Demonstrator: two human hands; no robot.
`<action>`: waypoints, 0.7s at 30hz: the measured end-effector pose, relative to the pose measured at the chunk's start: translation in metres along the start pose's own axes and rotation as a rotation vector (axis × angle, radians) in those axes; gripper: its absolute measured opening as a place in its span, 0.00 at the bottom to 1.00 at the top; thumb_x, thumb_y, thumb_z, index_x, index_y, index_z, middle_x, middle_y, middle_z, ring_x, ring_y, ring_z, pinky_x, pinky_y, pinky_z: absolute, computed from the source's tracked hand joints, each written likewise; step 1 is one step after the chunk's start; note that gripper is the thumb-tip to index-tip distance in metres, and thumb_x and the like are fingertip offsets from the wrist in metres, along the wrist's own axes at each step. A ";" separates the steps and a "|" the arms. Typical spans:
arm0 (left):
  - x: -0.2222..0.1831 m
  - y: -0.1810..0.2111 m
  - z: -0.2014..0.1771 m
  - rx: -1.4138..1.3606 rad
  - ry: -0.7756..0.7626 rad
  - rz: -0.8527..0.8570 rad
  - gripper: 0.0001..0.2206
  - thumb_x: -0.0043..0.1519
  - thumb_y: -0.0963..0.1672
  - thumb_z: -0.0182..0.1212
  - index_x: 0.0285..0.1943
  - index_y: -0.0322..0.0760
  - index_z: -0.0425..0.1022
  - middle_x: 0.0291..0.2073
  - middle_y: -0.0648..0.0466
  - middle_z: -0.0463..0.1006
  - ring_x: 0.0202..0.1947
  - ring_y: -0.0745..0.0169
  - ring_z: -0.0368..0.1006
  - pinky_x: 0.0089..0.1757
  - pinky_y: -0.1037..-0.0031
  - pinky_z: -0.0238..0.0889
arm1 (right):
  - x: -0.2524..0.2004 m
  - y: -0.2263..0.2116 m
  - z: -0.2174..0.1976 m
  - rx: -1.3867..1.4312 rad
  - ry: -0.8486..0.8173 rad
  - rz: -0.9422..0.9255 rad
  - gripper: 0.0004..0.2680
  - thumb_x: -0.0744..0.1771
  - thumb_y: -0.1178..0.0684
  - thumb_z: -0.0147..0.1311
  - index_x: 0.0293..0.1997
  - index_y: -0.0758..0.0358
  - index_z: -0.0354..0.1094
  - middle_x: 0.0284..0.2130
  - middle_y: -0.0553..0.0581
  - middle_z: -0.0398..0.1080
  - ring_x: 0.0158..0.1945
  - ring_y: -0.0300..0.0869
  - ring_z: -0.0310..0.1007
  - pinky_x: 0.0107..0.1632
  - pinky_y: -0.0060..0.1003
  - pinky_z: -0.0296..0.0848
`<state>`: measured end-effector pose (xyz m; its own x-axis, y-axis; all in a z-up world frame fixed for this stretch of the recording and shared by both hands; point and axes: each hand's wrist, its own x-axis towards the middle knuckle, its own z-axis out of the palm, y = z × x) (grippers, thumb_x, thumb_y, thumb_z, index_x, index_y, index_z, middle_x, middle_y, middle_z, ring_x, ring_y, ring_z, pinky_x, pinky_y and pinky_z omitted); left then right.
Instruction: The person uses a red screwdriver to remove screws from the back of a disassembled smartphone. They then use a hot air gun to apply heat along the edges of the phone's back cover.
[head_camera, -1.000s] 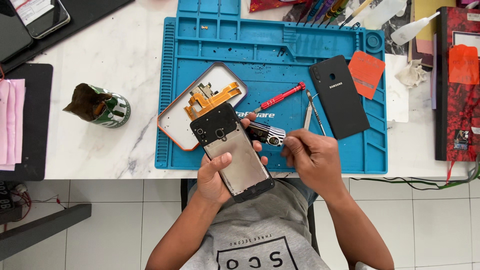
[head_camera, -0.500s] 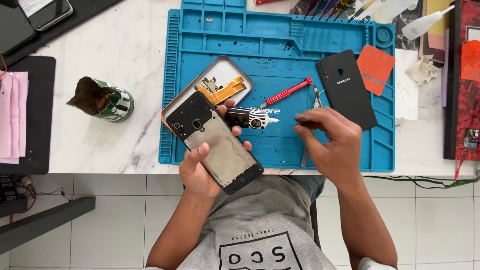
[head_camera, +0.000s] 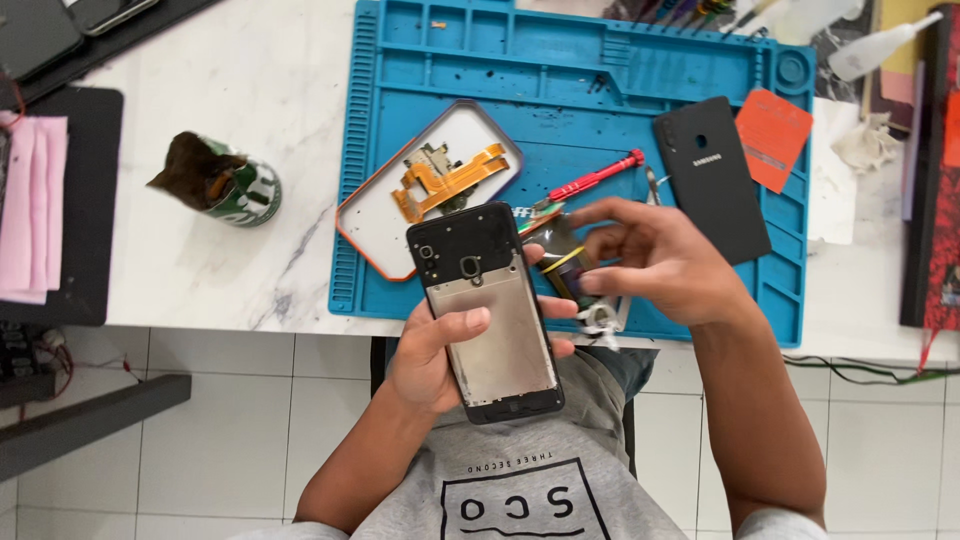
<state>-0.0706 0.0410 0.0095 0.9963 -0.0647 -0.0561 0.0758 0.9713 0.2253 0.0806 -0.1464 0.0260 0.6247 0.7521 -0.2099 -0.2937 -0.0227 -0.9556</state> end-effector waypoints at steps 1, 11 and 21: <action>0.002 0.004 0.002 -0.001 0.005 0.015 0.30 0.56 0.39 0.57 0.70 0.21 0.58 0.66 0.31 0.63 0.56 0.24 0.70 0.49 0.28 0.65 | -0.001 0.005 -0.006 -0.003 -0.015 0.004 0.20 0.59 0.69 0.63 0.55 0.71 0.65 0.26 0.61 0.69 0.31 0.42 0.70 0.32 0.37 0.75; 0.006 0.001 -0.001 0.005 -0.003 -0.172 0.23 0.64 0.39 0.60 0.69 0.24 0.62 0.55 0.37 0.71 0.53 0.35 0.73 0.48 0.34 0.69 | -0.020 -0.002 -0.004 0.590 0.324 -0.391 0.13 0.61 0.63 0.58 0.49 0.70 0.66 0.43 0.67 0.69 0.36 0.59 0.74 0.32 0.48 0.81; 0.003 -0.003 0.002 0.037 0.026 -0.138 0.18 0.63 0.38 0.60 0.62 0.22 0.66 0.51 0.33 0.74 0.52 0.29 0.73 0.46 0.33 0.70 | -0.037 0.020 0.011 0.168 0.627 -0.723 0.19 0.62 0.69 0.54 0.58 0.61 0.63 0.45 0.71 0.66 0.48 0.59 0.69 0.49 0.56 0.77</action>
<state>-0.0673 0.0373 0.0110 0.9750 -0.1908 -0.1136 0.2139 0.9444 0.2498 0.0440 -0.1671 0.0168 0.9528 0.0593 0.2979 0.2434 0.4379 -0.8655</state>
